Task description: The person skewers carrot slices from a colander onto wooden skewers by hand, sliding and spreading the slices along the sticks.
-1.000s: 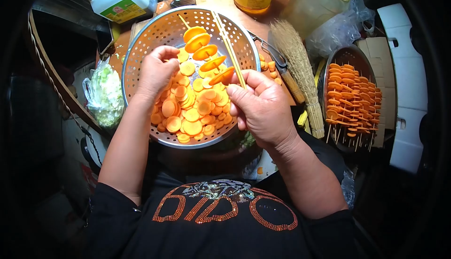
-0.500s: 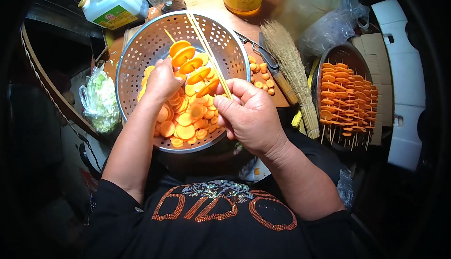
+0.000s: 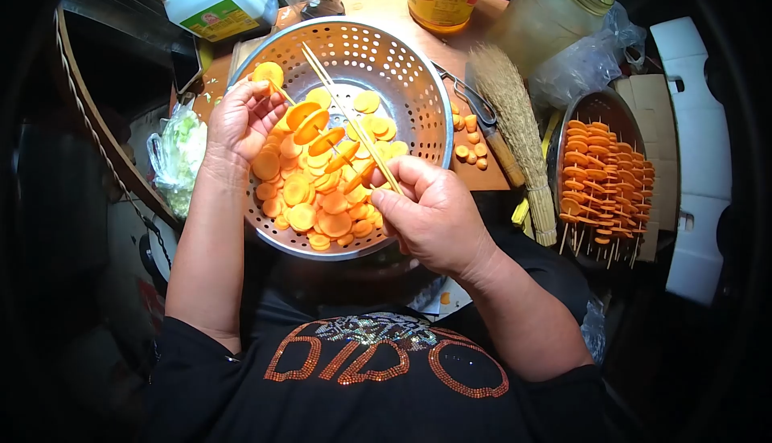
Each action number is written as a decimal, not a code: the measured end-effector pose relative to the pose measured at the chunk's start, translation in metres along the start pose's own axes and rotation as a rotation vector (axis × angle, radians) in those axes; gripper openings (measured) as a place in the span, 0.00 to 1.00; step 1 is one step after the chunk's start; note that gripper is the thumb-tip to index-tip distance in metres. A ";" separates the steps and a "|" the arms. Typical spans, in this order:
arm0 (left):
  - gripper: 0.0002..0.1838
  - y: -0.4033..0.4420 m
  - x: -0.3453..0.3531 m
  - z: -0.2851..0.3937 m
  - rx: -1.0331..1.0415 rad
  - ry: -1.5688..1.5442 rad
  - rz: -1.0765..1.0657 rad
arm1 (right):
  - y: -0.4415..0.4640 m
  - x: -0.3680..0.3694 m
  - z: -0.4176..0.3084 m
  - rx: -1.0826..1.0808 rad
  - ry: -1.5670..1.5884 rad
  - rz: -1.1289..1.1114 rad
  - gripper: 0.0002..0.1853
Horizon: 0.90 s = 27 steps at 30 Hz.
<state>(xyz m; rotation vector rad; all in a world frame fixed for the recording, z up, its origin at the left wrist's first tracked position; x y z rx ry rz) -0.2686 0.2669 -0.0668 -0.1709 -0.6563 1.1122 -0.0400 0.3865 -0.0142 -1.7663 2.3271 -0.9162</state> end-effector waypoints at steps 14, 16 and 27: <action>0.07 0.002 0.000 -0.001 -0.001 -0.029 -0.027 | -0.002 0.001 -0.001 -0.017 0.026 -0.032 0.07; 0.07 0.003 0.002 -0.001 0.007 -0.021 -0.032 | -0.003 0.000 -0.001 -0.013 0.022 -0.026 0.07; 0.09 -0.008 0.019 0.004 0.122 0.099 -0.020 | -0.006 -0.003 -0.001 0.009 -0.033 0.003 0.07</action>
Point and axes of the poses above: each hand's wrist, its own y-axis towards the middle knuckle, its own x-axis out of the palm, z = x × y, the point moved 9 cm from there along y, towards the middle knuckle, and after that the axes turned 2 degrees about -z, right-handed, at the moved point
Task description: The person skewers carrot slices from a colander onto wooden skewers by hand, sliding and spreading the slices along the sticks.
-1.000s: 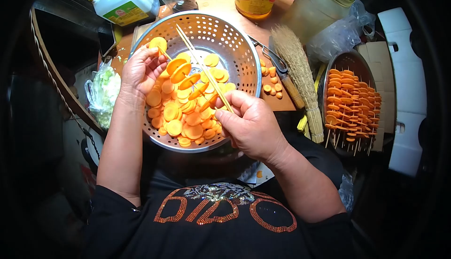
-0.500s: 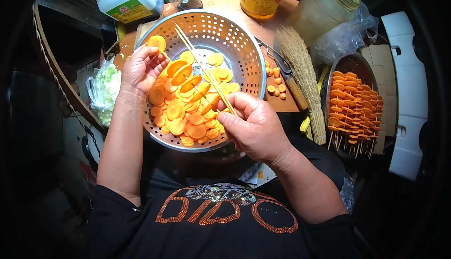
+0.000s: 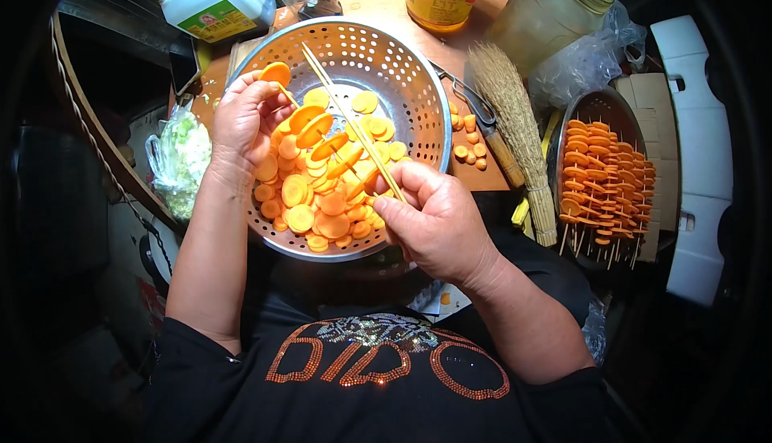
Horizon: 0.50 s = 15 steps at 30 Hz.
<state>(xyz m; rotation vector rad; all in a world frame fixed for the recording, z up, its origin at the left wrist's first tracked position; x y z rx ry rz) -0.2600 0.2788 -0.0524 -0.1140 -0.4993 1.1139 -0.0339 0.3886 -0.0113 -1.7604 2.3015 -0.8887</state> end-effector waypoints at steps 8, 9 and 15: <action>0.08 -0.006 0.008 -0.007 -0.092 -0.069 -0.062 | -0.002 -0.001 -0.002 -0.035 -0.019 0.020 0.05; 0.08 -0.006 0.008 -0.006 -0.091 -0.068 -0.063 | -0.003 -0.002 -0.002 -0.037 -0.018 0.019 0.05; 0.08 -0.007 0.010 -0.005 -0.105 -0.002 -0.075 | -0.004 -0.002 -0.004 -0.037 -0.005 0.025 0.05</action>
Point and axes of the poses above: each hand's wrist, its own y-axis towards the middle knuckle, its own x-axis out of the palm, z = x × y, the point moved 9 cm from there along y, towards the middle knuckle, and after that the axes turned 2 degrees about -z, right-handed, at the moved point
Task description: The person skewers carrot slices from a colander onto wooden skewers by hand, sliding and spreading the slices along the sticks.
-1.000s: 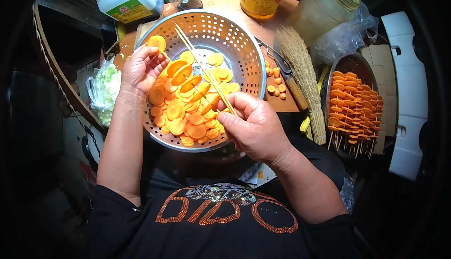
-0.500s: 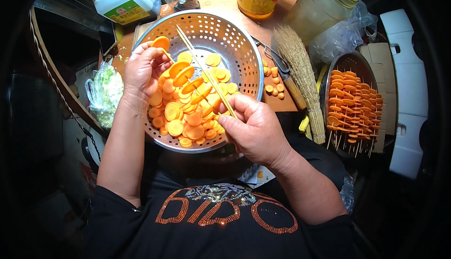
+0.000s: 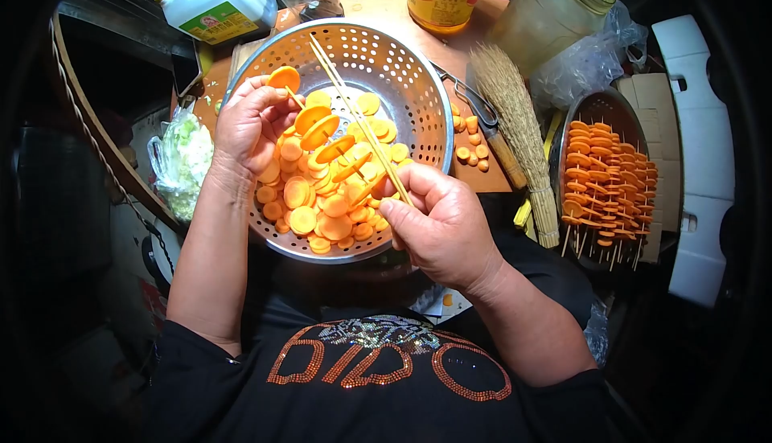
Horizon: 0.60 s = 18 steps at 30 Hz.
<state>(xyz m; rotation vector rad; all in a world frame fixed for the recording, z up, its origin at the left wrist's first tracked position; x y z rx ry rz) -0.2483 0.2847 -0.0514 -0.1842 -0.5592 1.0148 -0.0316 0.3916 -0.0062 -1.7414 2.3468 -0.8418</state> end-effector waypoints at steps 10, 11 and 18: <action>0.06 -0.009 0.030 -0.016 -0.050 0.060 -0.097 | 0.005 -0.001 0.000 -0.021 0.077 0.034 0.04; 0.06 -0.009 0.030 -0.015 -0.045 0.074 -0.106 | 0.006 -0.001 0.000 -0.022 0.091 0.039 0.04; 0.08 -0.007 0.028 -0.021 -0.070 0.061 -0.119 | 0.007 -0.001 0.001 -0.014 0.069 0.039 0.05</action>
Point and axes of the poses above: each hand's wrist, its own y-axis towards the middle knuckle, its own x-axis out of the palm, z = x × y, the point moved 9 cm from there along y, towards the middle knuckle, and after that the axes turned 2 degrees about -z, right-handed, at the moved point
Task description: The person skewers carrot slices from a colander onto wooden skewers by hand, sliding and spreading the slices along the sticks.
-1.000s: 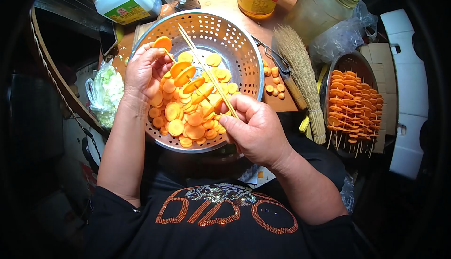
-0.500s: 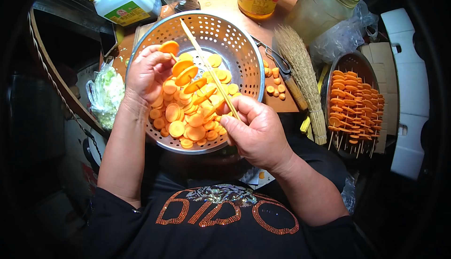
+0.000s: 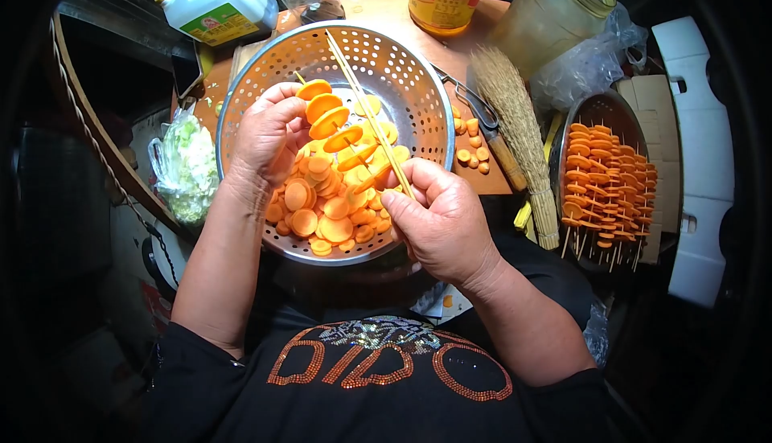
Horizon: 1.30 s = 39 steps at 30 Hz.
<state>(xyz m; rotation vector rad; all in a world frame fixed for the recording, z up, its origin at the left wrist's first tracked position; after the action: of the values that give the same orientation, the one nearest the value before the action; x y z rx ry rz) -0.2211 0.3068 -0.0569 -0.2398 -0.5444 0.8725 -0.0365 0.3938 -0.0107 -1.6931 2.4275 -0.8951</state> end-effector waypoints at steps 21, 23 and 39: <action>0.06 0.002 0.019 -0.023 -0.052 0.024 0.064 | -0.004 0.001 0.014 0.043 -0.077 0.005 0.05; 0.06 0.006 0.023 -0.028 -0.050 0.021 0.028 | -0.004 0.000 0.013 -0.019 -0.106 0.011 0.05; 0.06 0.005 0.022 -0.020 -0.024 -0.003 0.043 | -0.003 0.001 0.011 -0.018 -0.120 -0.003 0.07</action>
<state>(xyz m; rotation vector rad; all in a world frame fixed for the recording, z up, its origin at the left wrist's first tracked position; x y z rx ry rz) -0.2020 0.3277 -0.0675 -0.2726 -0.5542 0.9084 -0.0303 0.3874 -0.0176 -1.7035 2.3632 -0.7516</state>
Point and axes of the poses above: each hand's wrist, its own y-axis towards the middle knuckle, its own x-axis out of the palm, z = x × y, the point moved 9 cm from there along y, towards the middle knuckle, and after that the axes turned 2 degrees about -z, right-handed, at the moved point
